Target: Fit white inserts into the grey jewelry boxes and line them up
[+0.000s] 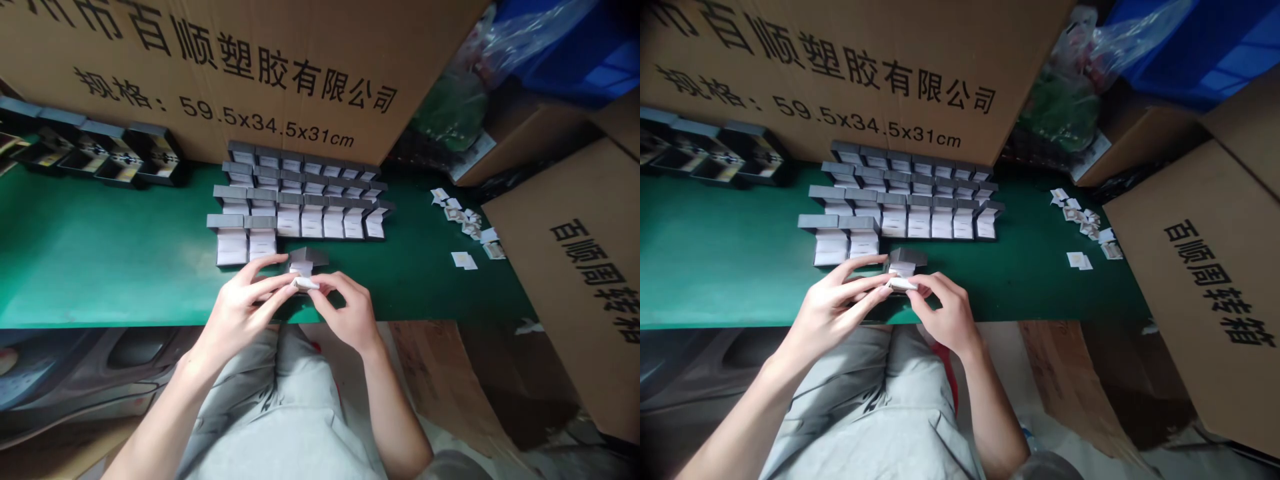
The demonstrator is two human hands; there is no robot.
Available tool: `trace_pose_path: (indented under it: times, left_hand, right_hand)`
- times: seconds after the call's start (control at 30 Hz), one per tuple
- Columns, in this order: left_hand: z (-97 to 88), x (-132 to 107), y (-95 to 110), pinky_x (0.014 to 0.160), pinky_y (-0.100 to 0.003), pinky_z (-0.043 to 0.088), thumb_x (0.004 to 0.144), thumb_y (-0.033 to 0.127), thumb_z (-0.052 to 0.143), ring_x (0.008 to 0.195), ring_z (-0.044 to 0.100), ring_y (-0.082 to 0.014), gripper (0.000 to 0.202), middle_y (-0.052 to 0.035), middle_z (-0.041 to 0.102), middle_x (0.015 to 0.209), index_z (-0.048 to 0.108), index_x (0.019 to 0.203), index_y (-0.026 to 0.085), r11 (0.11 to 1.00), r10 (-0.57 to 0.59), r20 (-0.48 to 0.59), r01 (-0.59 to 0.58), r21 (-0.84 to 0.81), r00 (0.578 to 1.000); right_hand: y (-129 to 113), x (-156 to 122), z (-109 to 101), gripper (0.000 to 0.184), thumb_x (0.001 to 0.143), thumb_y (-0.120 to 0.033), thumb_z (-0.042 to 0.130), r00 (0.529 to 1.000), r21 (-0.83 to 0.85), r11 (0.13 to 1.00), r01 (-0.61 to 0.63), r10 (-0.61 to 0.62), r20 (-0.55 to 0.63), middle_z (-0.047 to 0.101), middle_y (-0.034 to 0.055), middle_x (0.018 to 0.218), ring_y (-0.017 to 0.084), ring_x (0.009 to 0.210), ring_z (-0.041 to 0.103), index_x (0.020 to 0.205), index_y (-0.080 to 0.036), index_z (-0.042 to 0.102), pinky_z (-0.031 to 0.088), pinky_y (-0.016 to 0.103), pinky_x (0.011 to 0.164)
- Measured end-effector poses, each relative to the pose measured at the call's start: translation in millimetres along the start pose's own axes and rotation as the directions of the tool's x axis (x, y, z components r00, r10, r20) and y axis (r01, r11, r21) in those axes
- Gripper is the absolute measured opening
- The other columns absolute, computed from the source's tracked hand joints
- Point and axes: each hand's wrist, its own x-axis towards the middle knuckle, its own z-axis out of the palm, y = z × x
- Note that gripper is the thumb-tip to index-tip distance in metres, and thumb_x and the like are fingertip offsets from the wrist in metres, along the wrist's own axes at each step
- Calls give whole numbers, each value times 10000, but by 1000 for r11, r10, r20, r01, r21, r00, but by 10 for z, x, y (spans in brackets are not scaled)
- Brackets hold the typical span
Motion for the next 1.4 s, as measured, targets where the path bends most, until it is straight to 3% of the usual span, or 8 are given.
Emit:
trace_pose_path:
  times: [0.2,0.43,0.57,0.67,0.83,1.13,1.27,1.4]
  left_hand:
    - [34,-12,3,749,-248,636,1020,337,670,944,715,-191,224,-103,669,1169,850,1115,243,990,102,-47,-97,104,994]
    - [-9,5,-5,1011,-349,629,1047,426,622,1328,658,-293,287,-111,630,1496,819,1156,249,997,39,74,-44,66,997]
    - [-6,-8,-25,876,-311,670,1050,494,600,1130,756,-252,345,-110,627,1516,806,1160,240,1000,-23,97,22,9,995]
    - [-2,-17,-37,811,-284,662,1069,447,583,953,782,-198,319,-114,669,1453,795,1143,221,999,25,103,-27,17,994]
    - [-6,-9,-38,840,-286,639,1065,366,615,968,761,-193,239,-106,703,1300,786,1134,213,989,133,105,-138,46,986]
    - [-77,28,-65,777,-238,602,1074,305,597,898,737,-154,207,-74,689,1195,778,1127,221,990,142,222,-138,-31,965]
    - [-74,37,-63,737,-225,578,1080,221,551,838,702,-128,209,-71,682,1167,754,1128,210,985,170,208,-172,-9,963]
    - [-24,36,-22,727,-242,604,1052,285,611,771,680,-112,140,-49,607,1119,732,1054,215,995,97,155,-96,-10,983]
  right_hand:
    - [-17,22,-17,144,979,-181,672,999,22,1000,-7,8,-38,750,26,915,132,779,709,1075,-209,774,620,245,779]
    - [24,52,-72,160,961,-214,716,997,64,996,-63,60,52,733,34,967,137,822,708,1103,-213,790,615,257,806]
    - [72,52,-131,240,961,-253,740,988,121,988,-93,77,134,729,44,1029,141,871,712,1195,-220,784,605,261,846]
    - [90,42,-159,209,1014,-292,681,981,155,978,-138,114,155,728,52,1013,149,883,712,1177,-225,793,602,258,808]
    - [79,21,-183,168,1010,-292,701,977,125,980,-157,136,164,727,46,967,153,859,699,1121,-232,812,593,266,792]
    - [109,25,-210,155,999,-306,721,975,121,980,-160,138,176,750,49,972,164,883,721,1091,-235,823,610,273,797]
    - [111,28,-209,144,1001,-293,717,975,125,979,-160,136,178,752,51,982,166,886,722,1083,-237,822,607,278,805]
    - [105,30,-213,143,1005,-292,706,975,127,979,-157,132,180,744,51,964,167,860,711,1068,-230,818,604,284,793]
